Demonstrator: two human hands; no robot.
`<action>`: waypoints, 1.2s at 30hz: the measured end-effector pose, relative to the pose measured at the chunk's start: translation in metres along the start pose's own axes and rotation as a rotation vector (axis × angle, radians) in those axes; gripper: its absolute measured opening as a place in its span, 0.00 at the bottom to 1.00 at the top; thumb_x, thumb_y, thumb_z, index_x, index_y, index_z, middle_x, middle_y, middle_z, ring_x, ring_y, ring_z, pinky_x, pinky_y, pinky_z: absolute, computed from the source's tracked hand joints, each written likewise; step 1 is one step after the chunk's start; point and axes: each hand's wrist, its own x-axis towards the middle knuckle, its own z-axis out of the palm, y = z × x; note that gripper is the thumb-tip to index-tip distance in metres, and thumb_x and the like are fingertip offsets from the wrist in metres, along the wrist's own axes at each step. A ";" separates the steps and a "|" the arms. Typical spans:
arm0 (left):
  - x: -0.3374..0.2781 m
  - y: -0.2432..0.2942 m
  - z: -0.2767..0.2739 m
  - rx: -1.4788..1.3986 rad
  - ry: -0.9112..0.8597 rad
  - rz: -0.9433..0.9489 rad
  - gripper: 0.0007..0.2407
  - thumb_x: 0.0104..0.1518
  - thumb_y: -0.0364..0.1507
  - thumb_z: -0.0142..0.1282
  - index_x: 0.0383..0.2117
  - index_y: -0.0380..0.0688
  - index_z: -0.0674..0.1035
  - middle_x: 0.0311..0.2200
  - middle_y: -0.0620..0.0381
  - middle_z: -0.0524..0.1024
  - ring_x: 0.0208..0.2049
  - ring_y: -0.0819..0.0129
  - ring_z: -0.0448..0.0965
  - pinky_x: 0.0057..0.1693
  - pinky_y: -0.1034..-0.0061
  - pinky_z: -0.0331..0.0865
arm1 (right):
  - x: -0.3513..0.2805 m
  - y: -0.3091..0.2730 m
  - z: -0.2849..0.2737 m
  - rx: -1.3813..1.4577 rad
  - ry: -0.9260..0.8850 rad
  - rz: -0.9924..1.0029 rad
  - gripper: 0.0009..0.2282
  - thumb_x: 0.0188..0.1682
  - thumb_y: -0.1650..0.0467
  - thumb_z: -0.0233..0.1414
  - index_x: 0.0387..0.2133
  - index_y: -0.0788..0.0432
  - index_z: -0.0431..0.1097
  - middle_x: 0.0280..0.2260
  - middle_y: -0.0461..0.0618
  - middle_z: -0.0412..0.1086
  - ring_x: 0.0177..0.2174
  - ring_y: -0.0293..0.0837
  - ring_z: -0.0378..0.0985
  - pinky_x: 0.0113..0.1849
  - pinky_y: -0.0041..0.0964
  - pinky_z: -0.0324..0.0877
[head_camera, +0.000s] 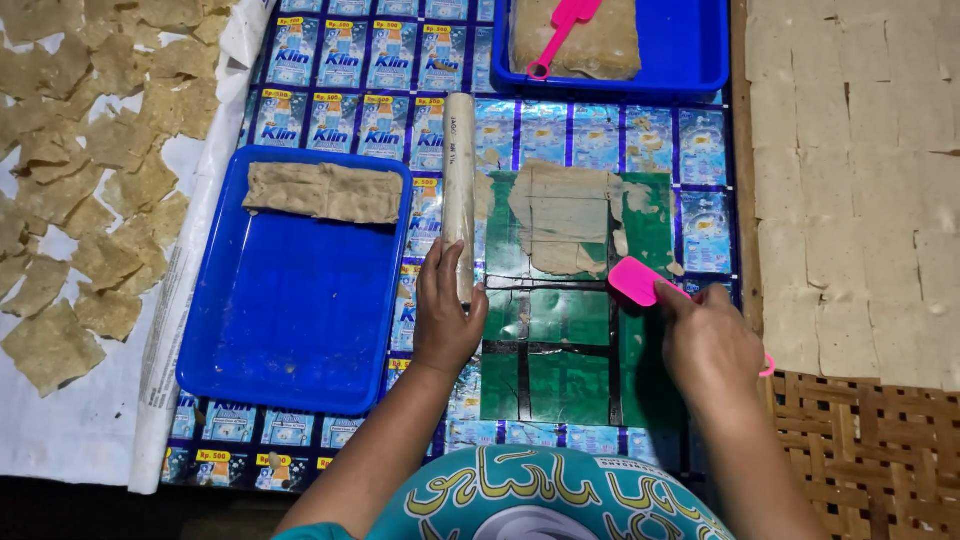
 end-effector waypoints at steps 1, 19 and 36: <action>0.001 0.000 0.000 0.000 0.002 0.001 0.25 0.59 0.25 0.54 0.65 0.46 0.64 0.64 0.35 0.59 0.64 0.33 0.63 0.65 0.44 0.62 | 0.014 0.002 0.009 0.000 0.002 -0.001 0.16 0.52 0.65 0.50 0.50 0.26 0.73 0.42 0.48 0.68 0.41 0.58 0.81 0.41 0.55 0.79; 0.017 0.048 -0.007 0.023 -0.054 0.233 0.18 0.60 0.27 0.50 0.57 0.40 0.70 0.59 0.36 0.65 0.64 0.37 0.64 0.67 0.43 0.59 | 0.033 -0.031 -0.048 -0.109 -0.019 0.003 0.15 0.50 0.67 0.45 0.44 0.58 0.74 0.39 0.54 0.71 0.39 0.60 0.83 0.44 0.58 0.76; 0.105 0.041 0.143 -0.037 -0.093 0.062 0.06 0.51 0.24 0.58 0.33 0.44 0.77 0.35 0.56 0.68 0.37 0.51 0.73 0.45 0.65 0.72 | 0.068 -0.067 -0.081 -0.177 0.152 -0.212 0.12 0.50 0.68 0.48 0.34 0.58 0.81 0.39 0.51 0.69 0.36 0.59 0.81 0.36 0.53 0.75</action>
